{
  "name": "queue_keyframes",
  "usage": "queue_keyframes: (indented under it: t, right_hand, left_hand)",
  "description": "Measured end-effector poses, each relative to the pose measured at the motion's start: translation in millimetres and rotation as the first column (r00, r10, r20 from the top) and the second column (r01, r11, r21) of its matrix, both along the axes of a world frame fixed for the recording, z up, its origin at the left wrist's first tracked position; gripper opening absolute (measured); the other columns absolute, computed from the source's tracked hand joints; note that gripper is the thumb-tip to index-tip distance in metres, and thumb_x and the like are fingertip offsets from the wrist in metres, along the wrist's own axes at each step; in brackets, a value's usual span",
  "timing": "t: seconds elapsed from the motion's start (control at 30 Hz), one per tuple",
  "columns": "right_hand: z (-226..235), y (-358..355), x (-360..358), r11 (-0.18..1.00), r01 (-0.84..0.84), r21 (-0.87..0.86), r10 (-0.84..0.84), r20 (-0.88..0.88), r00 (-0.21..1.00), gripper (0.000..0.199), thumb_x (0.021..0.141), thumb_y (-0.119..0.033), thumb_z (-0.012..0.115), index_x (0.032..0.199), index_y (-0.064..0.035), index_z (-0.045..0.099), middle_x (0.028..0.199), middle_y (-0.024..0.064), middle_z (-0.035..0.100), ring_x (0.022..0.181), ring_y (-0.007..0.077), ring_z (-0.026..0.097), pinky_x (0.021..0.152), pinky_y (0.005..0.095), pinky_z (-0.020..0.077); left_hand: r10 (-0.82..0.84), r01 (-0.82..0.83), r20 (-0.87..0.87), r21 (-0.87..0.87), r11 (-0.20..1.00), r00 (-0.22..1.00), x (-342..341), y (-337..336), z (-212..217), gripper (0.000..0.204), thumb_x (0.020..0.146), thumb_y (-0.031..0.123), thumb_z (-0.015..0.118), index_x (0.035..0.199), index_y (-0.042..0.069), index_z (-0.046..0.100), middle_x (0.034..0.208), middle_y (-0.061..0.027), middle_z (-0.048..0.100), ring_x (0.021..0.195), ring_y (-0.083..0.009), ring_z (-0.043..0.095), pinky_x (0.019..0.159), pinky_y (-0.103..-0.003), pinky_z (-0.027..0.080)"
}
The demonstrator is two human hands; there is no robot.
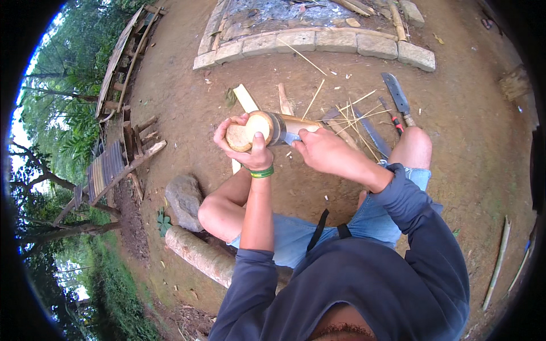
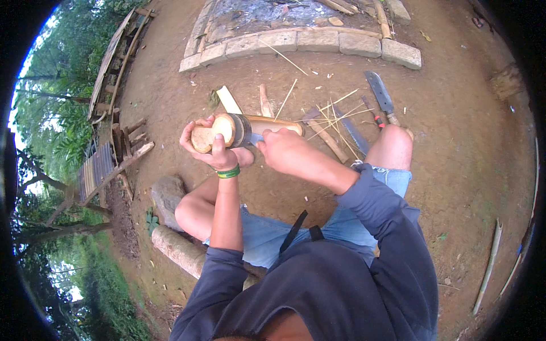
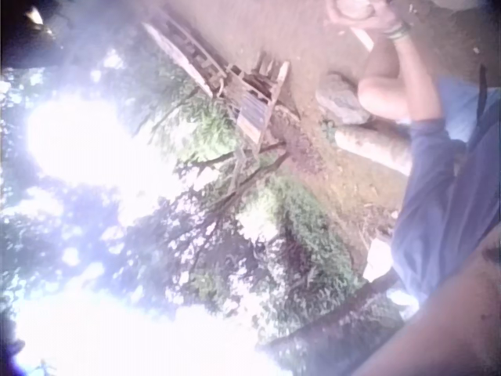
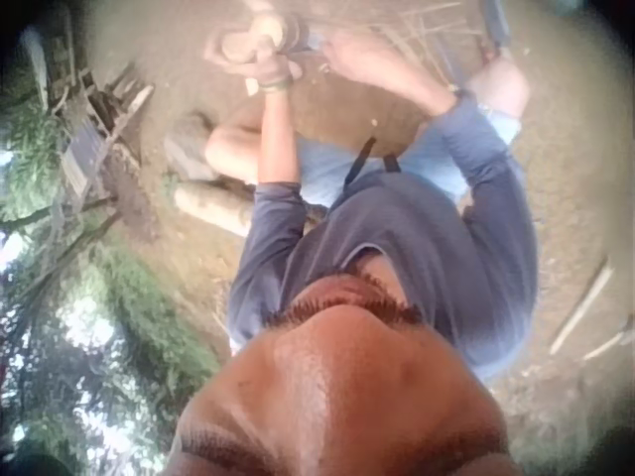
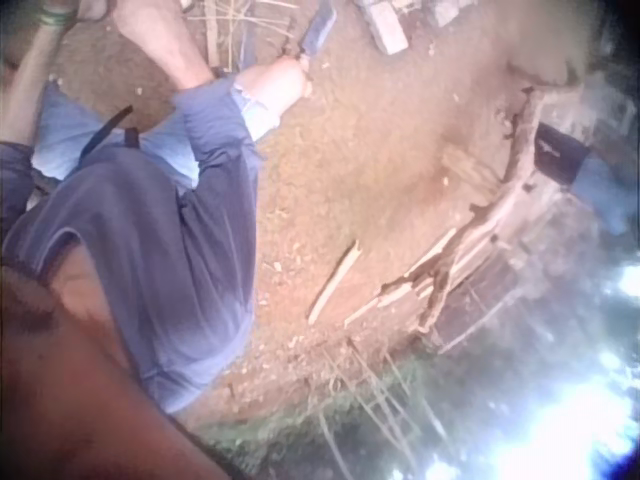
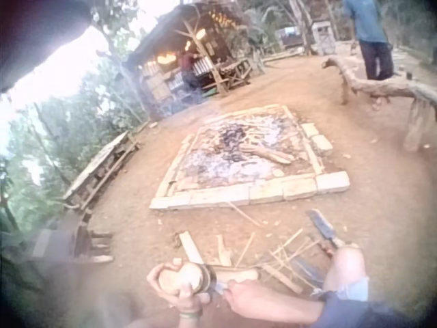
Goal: The person sits on the ground and uses a knife to carve and shape a cylindrical piece of wood. They hold the wood in their left hand and use the knife in their right hand to shave off thin strips, gradually refining the object's shape.
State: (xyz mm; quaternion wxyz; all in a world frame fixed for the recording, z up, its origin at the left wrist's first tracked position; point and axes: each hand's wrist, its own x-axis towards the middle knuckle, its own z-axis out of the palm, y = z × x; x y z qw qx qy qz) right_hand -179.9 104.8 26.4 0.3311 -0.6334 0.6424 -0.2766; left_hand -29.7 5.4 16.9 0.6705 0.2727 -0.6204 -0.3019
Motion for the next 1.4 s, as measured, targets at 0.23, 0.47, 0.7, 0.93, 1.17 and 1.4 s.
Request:
queue_keyframes:
  t: [0.23, 0.47, 0.7, 0.93, 1.17, 1.4]
  right_hand:
    - [-51, 1, -64, 0.929, 0.003, 0.370, -0.142, 0.348, 0.927, 0.037, 0.103, -0.032, 0.044, 0.106, 0.0011, 0.060, 0.064, 0.0101, 0.056, 0.052, 0.0212, 0.056, 0.048, 0.0364, 0.0452]
    - [-95, 8, -18, 0.766, -0.300, 0.569, -0.408, 0.790, 0.457, 0.033, 0.105, -0.039, 0.039, 0.095, -0.0094, 0.049, 0.060, -0.0070, 0.034, 0.046, 0.0045, 0.027, 0.039, 0.0239, 0.0208]
    - [-115, -1, -15, 0.667, -0.464, 0.583, -0.438, 0.811, 0.388, 0.036, 0.105, -0.043, 0.039, 0.094, -0.0106, 0.049, 0.059, -0.0087, 0.031, 0.045, 0.0039, 0.024, 0.040, 0.0239, 0.0171]
    - [-104, 25, -13, 0.803, -0.149, 0.577, -0.523, 0.802, 0.289, 0.033, 0.105, -0.039, 0.041, 0.092, -0.0099, 0.048, 0.056, -0.0083, 0.031, 0.042, 0.0039, 0.025, 0.036, 0.0240, 0.0172]
    - [-90, 50, 4, 0.753, -0.307, 0.582, -0.540, 0.813, 0.218, 0.032, 0.105, -0.039, 0.043, 0.091, -0.0108, 0.049, 0.054, -0.0076, 0.031, 0.039, 0.0043, 0.025, 0.034, 0.0237, 0.0176]
    - [-85, 18, 7, 0.743, -0.476, 0.471, -0.518, 0.854, 0.036, 0.035, 0.104, -0.044, 0.044, 0.087, -0.0125, 0.046, 0.053, -0.0083, 0.030, 0.037, 0.0026, 0.023, 0.031, 0.0219, 0.0159]
  left_hand:
    - [-0.110, 0.133, -0.188, 0.116, 0.984, 0.976, 14, -8, -1, 0.066, 0.068, 0.016, 0.068, 0.128, 0.006, 0.041, 0.103, -0.0146, 0.055, 0.101, -0.0273, 0.058, 0.098, -0.046, 0.048]
    - [-0.194, 0.212, -0.148, 0.118, 0.970, 0.970, 13, -17, 0, 0.068, 0.069, 0.021, 0.065, 0.131, 0.007, 0.041, 0.102, -0.0173, 0.058, 0.103, -0.0313, 0.060, 0.096, -0.047, 0.050]
    - [-0.266, 0.274, -0.106, 0.063, 0.960, 0.958, 7, -18, -1, 0.068, 0.070, 0.023, 0.066, 0.132, 0.007, 0.041, 0.102, -0.0188, 0.058, 0.103, -0.0327, 0.061, 0.094, -0.049, 0.050]
    - [-0.260, 0.273, -0.144, 0.078, 0.959, 0.955, -12, -11, 0, 0.069, 0.072, 0.026, 0.071, 0.130, 0.004, 0.040, 0.102, -0.0179, 0.058, 0.101, -0.0288, 0.060, 0.094, -0.045, 0.050]
    - [-0.198, 0.208, -0.146, 0.058, 0.976, 0.969, -14, -16, -2, 0.068, 0.072, 0.024, 0.069, 0.131, 0.006, 0.040, 0.101, -0.0170, 0.058, 0.100, -0.0290, 0.060, 0.095, -0.045, 0.050]
    - [-0.238, 0.247, -0.130, 0.050, 0.968, 0.962, -14, -14, 2, 0.067, 0.071, 0.024, 0.069, 0.130, 0.006, 0.041, 0.102, -0.0158, 0.058, 0.100, -0.0282, 0.060, 0.096, -0.045, 0.049]
